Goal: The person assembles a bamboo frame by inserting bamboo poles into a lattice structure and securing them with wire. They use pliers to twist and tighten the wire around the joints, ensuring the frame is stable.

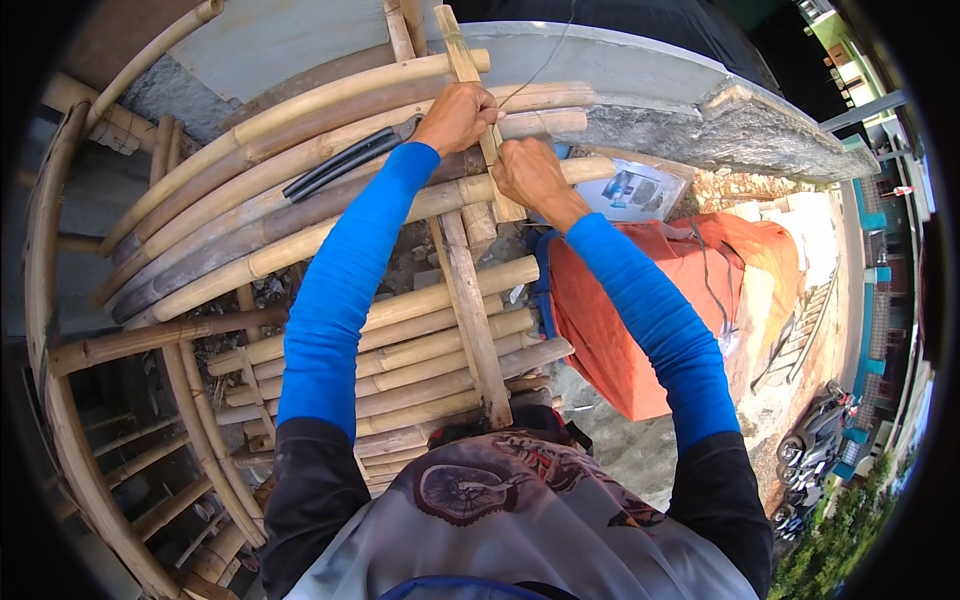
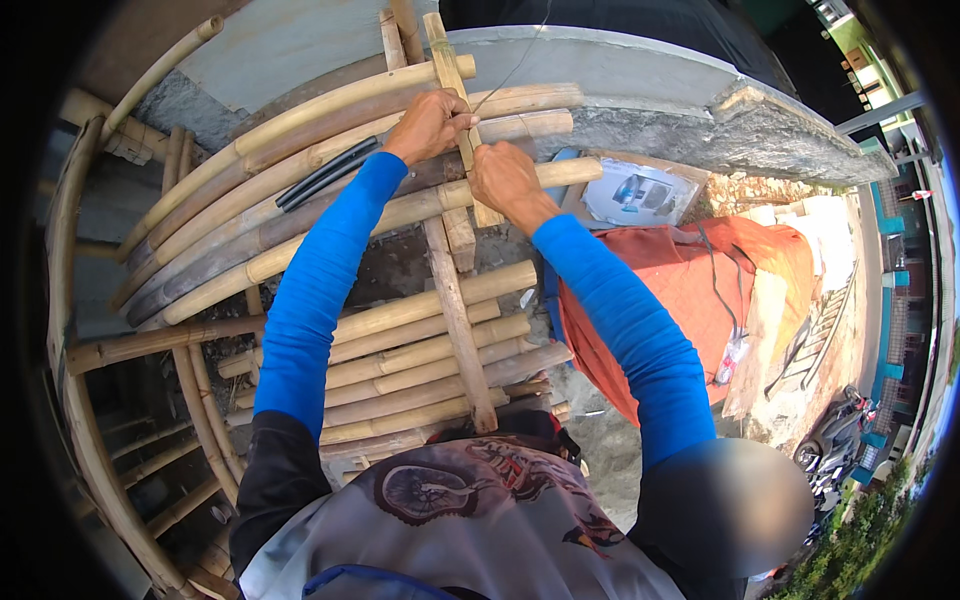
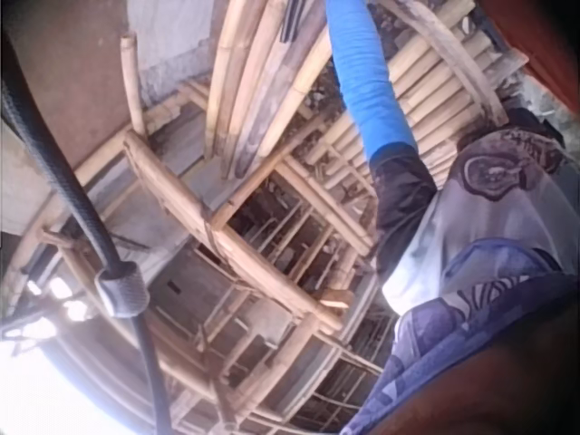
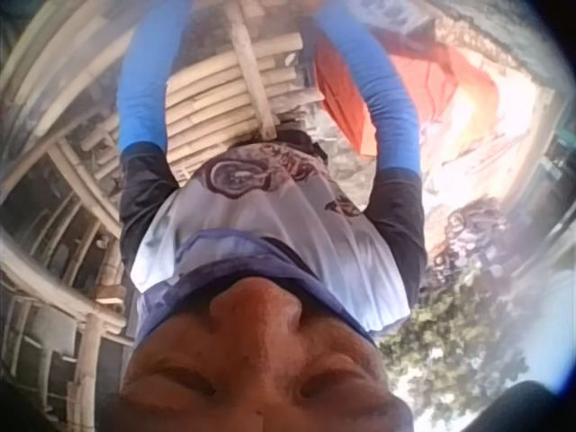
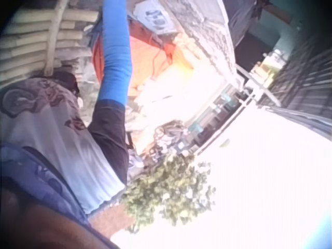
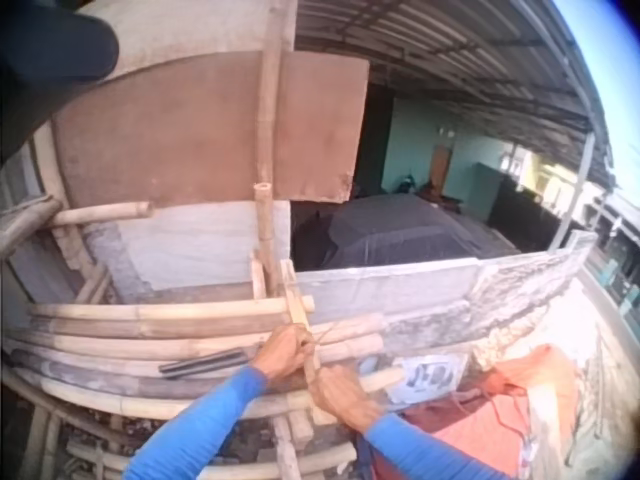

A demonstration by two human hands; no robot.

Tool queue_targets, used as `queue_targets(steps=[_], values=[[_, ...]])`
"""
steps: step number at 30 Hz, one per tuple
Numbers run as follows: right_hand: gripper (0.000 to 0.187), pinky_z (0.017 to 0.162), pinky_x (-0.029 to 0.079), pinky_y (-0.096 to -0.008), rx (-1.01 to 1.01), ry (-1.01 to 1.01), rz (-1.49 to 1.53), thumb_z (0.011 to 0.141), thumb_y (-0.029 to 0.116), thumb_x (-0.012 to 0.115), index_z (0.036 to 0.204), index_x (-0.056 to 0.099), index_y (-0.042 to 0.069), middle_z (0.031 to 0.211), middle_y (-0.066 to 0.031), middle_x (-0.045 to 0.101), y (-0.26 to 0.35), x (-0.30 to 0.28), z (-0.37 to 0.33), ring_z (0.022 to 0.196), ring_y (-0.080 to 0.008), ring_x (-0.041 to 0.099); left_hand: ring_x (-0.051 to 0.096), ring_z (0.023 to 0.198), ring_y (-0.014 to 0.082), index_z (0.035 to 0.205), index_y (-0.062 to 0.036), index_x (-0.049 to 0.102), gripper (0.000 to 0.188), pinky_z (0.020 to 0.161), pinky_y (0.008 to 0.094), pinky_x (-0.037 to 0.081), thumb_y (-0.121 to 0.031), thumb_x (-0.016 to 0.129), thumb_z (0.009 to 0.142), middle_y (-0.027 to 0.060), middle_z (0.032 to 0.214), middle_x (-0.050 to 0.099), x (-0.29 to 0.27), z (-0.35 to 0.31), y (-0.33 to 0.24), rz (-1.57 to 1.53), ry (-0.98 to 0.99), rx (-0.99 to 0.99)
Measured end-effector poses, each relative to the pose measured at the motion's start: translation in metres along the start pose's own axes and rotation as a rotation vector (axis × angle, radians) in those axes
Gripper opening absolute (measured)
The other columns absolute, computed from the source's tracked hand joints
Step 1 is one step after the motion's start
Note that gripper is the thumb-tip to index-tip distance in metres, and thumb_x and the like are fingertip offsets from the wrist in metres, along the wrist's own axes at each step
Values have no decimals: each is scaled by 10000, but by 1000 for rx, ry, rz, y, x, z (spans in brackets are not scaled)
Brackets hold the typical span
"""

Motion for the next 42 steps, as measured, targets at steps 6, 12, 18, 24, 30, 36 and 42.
queue_targets(steps=[6, 12, 18, 24, 30, 36, 42], values=[[246, 742, 576, -516, 195, -95, 28, 841, 212, 689, 826, 714, -33, 801, -303, 700, 11, 7, 2, 784, -457, 709, 662, 735, 344, 891, 41, 766, 197, 716, 433, 513, -156, 761, 899, 191, 884, 702, -1, -7, -23, 15, -139, 32], [308, 893, 573, -471, 645, -44, 126, 893, 253, 704, 1044, 726, -14, 1074, -273, 730, 29, 1, 3, 1036, -410, 712, 656, 777, 401, 896, 3, 783, 192, 723, 490, 513, -186, 750, 883, 212, 879, 666, -4, -68, -34, -87, -493, -151], [270, 865, 582, -473, 495, 130, -91, 903, 252, 696, 1019, 757, 16, 1033, -242, 749, 46, -25, 5, 1002, -401, 730, 646, 863, 393, 908, 9, 760, 160, 770, 471, 510, -146, 728, 887, 205, 892, 646, 14, -133, 4, -64, -484, -244], [407, 834, 563, -523, 122, 117, 6, 887, 355, 761, 1045, 731, -19, 1035, -275, 722, 120, -20, 61, 975, -443, 709, 662, 925, 413, 952, 30, 724, 179, 843, 465, 528, -121, 738, 857, 211, 964, 689, 31, -156, 13, -131, -623, -63], [510, 1026, 454, -506, -187, 150, -82, 862, 268, 795, 1277, 659, 5, 1258, -199, 618, 203, 52, 98, 1267, -358, 545, 697, 961, 397, 1014, -26, 718, 278, 868, 471, 543, -217, 783, 823, 191, 996, 738, 48, -163, 48, -178, -556, 12], [362, 945, 484, -544, -442, 168, -142, 848, 39, 676, 1198, 601, -14, 1193, -231, 616, 200, 63, 103, 1186, -386, 571, 708, 951, 271, 1049, -72, 732, 221, 871, 403, 543, -154, 763, 847, 112, 1050, 745, 43, -168, 41, -100, -557, -45], [244, 854, 521, -453, -613, -20, -129, 843, 58, 672, 1053, 598, -41, 1075, -212, 622, 192, 24, 108, 1054, -354, 609, 711, 820, 269, 946, -18, 730, 157, 776, 400, 559, -164, 734, 888, 122, 925, 736, 31, -158, 28, -167, -663, -9]])
Point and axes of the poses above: each hand's wrist, its own z-axis towards the middle knuckle, its own x-axis out of the palm, y = z × x, the point moved 3 cm from there along z, towards the middle knuckle
